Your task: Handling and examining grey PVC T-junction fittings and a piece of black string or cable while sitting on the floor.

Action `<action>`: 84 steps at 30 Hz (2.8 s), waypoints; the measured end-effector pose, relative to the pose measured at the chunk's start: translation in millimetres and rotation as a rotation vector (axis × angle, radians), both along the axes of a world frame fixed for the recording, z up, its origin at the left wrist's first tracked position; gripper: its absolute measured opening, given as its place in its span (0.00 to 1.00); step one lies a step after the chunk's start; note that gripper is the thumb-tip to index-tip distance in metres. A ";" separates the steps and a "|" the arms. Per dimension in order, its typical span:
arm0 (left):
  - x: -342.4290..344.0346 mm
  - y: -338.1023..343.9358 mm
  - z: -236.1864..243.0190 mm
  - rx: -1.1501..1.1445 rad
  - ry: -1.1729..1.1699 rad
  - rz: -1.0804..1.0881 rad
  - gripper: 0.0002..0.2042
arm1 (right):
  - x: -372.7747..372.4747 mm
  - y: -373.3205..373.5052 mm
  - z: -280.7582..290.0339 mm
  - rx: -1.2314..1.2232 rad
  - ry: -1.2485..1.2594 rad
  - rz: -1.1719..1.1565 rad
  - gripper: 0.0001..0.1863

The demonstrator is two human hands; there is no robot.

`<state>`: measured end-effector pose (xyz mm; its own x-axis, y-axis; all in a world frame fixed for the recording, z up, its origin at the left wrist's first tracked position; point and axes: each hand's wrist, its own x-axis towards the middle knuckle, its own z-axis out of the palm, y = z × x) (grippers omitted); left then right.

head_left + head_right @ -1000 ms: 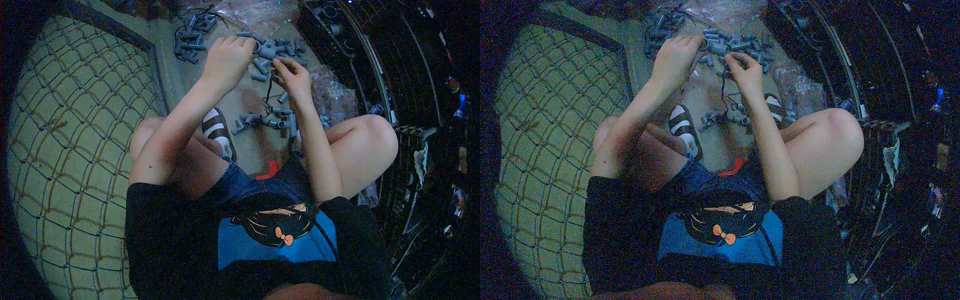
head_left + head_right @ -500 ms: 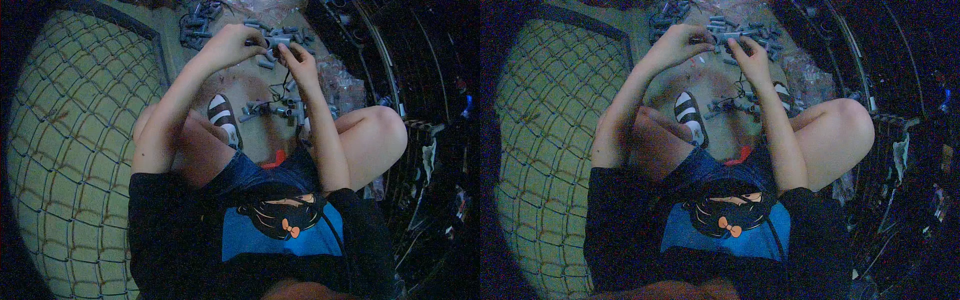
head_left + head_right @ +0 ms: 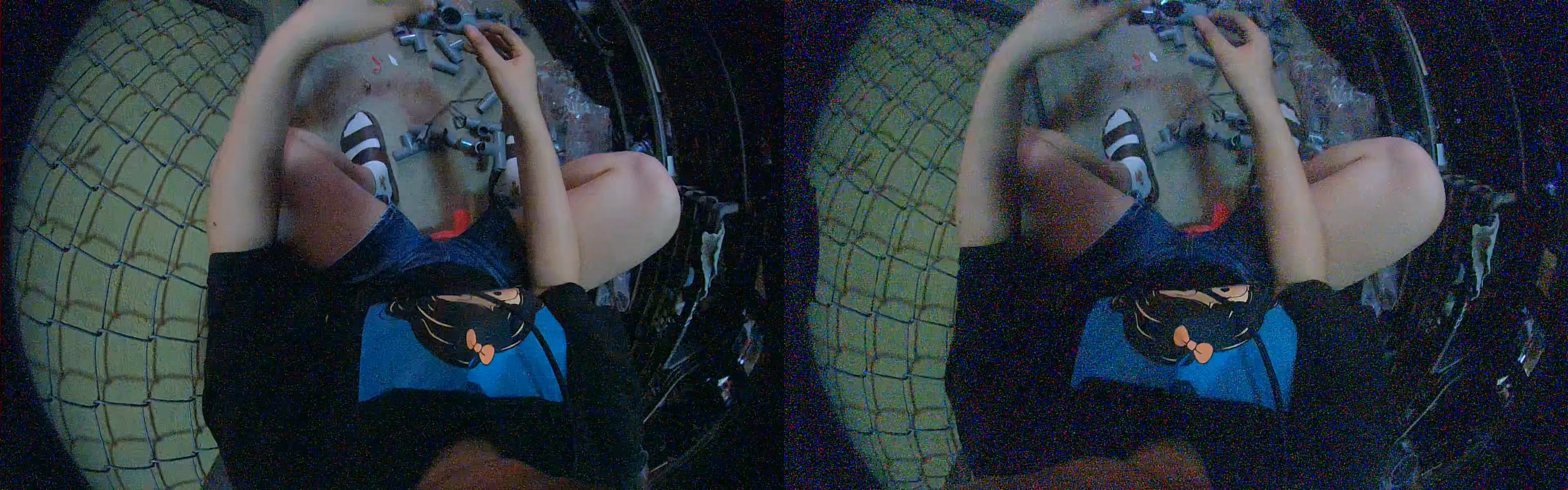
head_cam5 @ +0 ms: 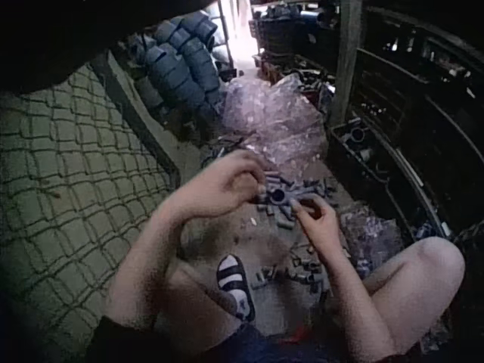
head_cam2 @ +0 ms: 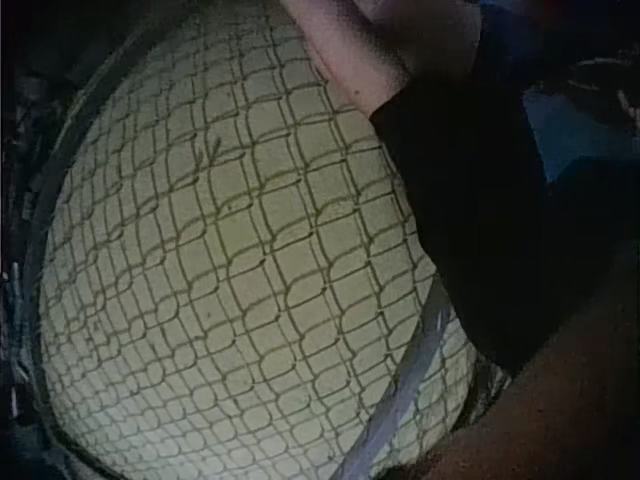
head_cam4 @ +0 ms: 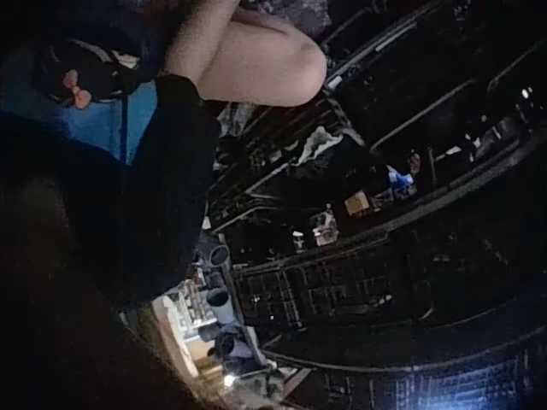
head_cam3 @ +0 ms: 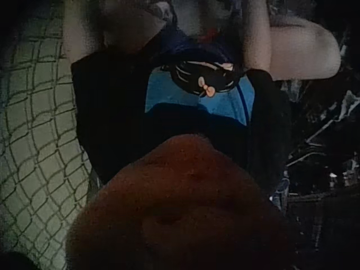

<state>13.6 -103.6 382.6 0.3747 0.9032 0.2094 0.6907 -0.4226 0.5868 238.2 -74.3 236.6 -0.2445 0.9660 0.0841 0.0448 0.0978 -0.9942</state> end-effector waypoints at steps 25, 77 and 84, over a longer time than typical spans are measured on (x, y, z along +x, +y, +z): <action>-43.6 -75.7 88.1 0.099 -0.895 -0.078 0.09 | -38.3 -106.8 -99.4 0.308 -0.877 0.662 0.26; 3.9 -47.5 35.1 -0.395 -0.084 0.395 0.17 | -38.3 116.6 -37.6 -0.216 -0.063 0.159 0.38; 1.1 -38.9 34.8 0.293 -0.138 0.479 0.08 | -40.3 55.9 115.9 0.117 0.181 0.256 0.19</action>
